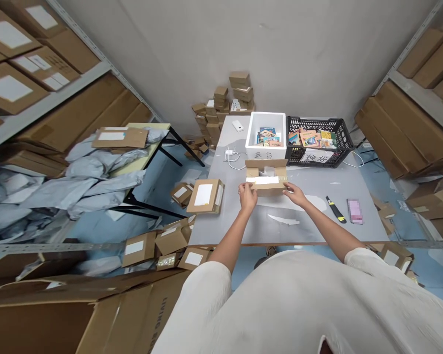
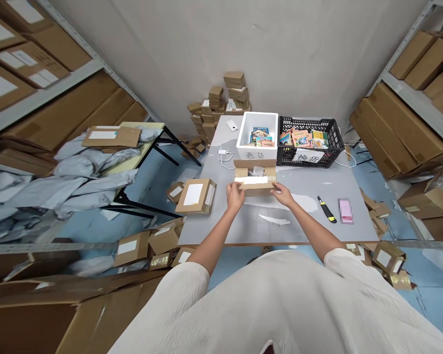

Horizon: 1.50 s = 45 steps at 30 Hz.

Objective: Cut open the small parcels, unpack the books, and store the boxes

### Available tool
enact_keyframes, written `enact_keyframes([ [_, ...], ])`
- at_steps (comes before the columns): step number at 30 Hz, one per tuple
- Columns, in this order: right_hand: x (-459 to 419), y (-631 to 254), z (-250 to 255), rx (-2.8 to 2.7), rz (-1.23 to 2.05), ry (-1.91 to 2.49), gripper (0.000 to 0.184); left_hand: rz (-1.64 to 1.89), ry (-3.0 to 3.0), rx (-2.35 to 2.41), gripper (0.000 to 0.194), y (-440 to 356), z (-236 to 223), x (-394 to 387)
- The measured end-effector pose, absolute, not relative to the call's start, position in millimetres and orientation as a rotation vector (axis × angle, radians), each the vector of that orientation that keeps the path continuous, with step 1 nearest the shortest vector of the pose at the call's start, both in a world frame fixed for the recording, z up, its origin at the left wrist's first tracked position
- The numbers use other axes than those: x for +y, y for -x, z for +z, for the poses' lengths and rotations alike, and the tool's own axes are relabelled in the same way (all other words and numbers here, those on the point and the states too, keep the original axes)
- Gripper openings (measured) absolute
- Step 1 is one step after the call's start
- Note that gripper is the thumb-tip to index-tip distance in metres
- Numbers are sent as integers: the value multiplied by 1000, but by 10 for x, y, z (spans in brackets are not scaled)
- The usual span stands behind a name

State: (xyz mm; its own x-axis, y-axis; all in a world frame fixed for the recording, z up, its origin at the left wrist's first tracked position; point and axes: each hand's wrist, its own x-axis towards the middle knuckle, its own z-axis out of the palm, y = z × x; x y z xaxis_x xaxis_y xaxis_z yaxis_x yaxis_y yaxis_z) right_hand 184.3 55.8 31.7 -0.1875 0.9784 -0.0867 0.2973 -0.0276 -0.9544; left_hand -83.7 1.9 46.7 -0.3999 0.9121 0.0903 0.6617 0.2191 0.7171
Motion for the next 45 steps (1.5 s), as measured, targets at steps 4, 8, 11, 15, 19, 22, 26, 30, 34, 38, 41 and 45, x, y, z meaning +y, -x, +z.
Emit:
enact_keyframes([
  [4,406,-1926,421,-1565,1230,1314,58,1052,-1486,2160,33,745,618,-162],
  [8,221,-1881,506,-1575,1249,1262,61,1093,-1490,2223,33,724,748,-456],
  [11,118,-1717,607,-1607,1251,1188,61,1130,-1478,2288,34,813,865,-701],
  [15,5,-1330,778,-1685,1272,1066,60,1218,-1415,2384,34,1078,1044,-1028],
  [19,-96,-811,898,-1761,1299,963,63,1304,-1324,2473,35,1463,1164,-1346],
  [22,-159,-334,941,-1822,1338,891,65,1349,-1251,2533,35,1839,1189,-1575],
  [26,-261,441,963,-1882,1379,792,66,1403,-1169,2590,34,2487,1159,-1867],
  [30,-419,1294,923,-1938,1430,739,72,1456,-1058,2644,31,3228,1053,-2158],
  [34,-599,2056,801,-2016,1493,728,76,1557,-944,2616,34,3911,844,-2439],
  [38,-701,2637,625,-2072,1533,714,77,1563,-854,2576,32,4413,574,-2645],
  [41,-693,2929,464,-2108,1559,743,80,1479,-831,2538,36,4631,364,-2713],
  [45,-612,3041,215,-2179,1525,822,78,1363,-865,2484,56,4708,105,-2701],
])
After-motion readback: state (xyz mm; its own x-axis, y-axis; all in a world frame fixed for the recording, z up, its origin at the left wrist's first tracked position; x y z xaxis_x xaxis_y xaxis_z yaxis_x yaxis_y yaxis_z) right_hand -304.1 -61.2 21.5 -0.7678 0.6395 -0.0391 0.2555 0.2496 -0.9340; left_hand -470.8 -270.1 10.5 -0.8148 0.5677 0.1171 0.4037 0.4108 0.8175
